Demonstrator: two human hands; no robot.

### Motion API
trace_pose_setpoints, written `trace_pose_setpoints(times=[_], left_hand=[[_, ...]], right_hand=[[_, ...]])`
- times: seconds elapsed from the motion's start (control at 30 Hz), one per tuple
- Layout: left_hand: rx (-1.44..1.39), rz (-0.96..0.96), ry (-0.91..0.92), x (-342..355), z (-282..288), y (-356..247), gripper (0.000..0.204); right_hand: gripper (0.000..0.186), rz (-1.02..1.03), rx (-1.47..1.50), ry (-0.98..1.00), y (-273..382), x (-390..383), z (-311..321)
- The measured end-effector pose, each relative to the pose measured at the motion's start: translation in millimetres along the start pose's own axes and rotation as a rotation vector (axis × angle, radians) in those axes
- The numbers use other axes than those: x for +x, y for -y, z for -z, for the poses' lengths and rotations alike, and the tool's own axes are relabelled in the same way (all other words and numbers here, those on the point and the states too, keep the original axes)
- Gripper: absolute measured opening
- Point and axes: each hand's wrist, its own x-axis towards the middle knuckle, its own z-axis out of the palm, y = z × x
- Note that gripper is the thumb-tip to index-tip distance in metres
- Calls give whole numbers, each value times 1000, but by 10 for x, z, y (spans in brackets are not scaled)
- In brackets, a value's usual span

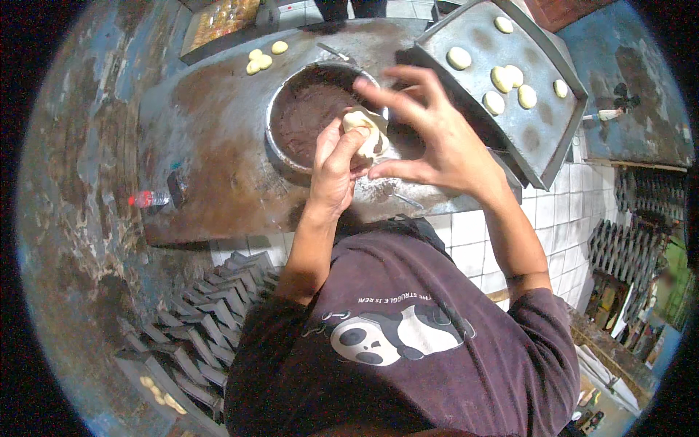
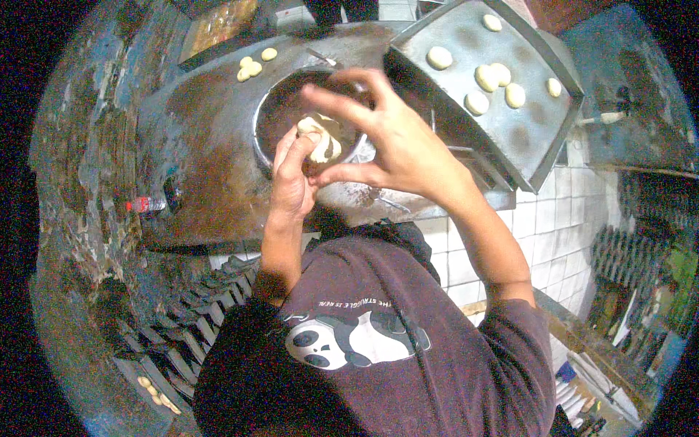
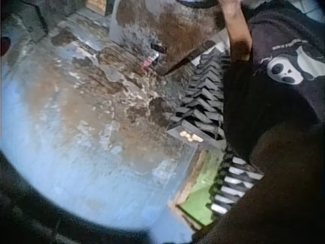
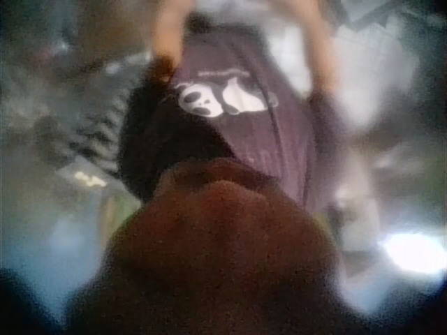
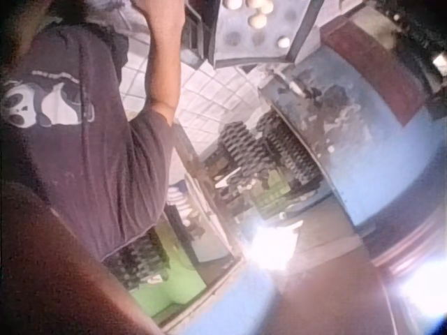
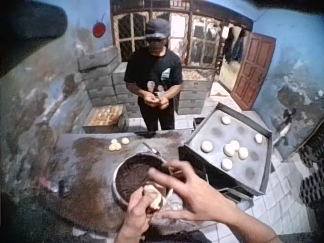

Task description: The person prepares pieces of dough by hand, fills them with a chocolate-like substance from a bowl, rolls them into balls, and places them onto a metal tray.

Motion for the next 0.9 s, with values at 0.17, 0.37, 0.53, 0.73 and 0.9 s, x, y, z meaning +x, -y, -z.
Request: trace_pose_setpoints(times=[0.17, 0.37, 0.53, 0.73, 0.9], left_hand=[[20, 158, 155, 142, -164, 103, 35], [-105, 19, 92, 197, -641, 172, 40], [273, -338, 18, 365, -1012, 323, 36], [147, -313, 267, 428, -1736, 360, 20], [128, -360, 385, 525, -2125, 750, 34]], right_hand=[[44, 46, 204, -51, -330, -120, 147], [18, -357, 707, -256, -581, -417, 282], [20, -713, 1527, -222, -631, -686, 442], [30, -362, 1652, -394, -604, -961, 403], [30, -298, 894, -683, -958, -1271, 544]])
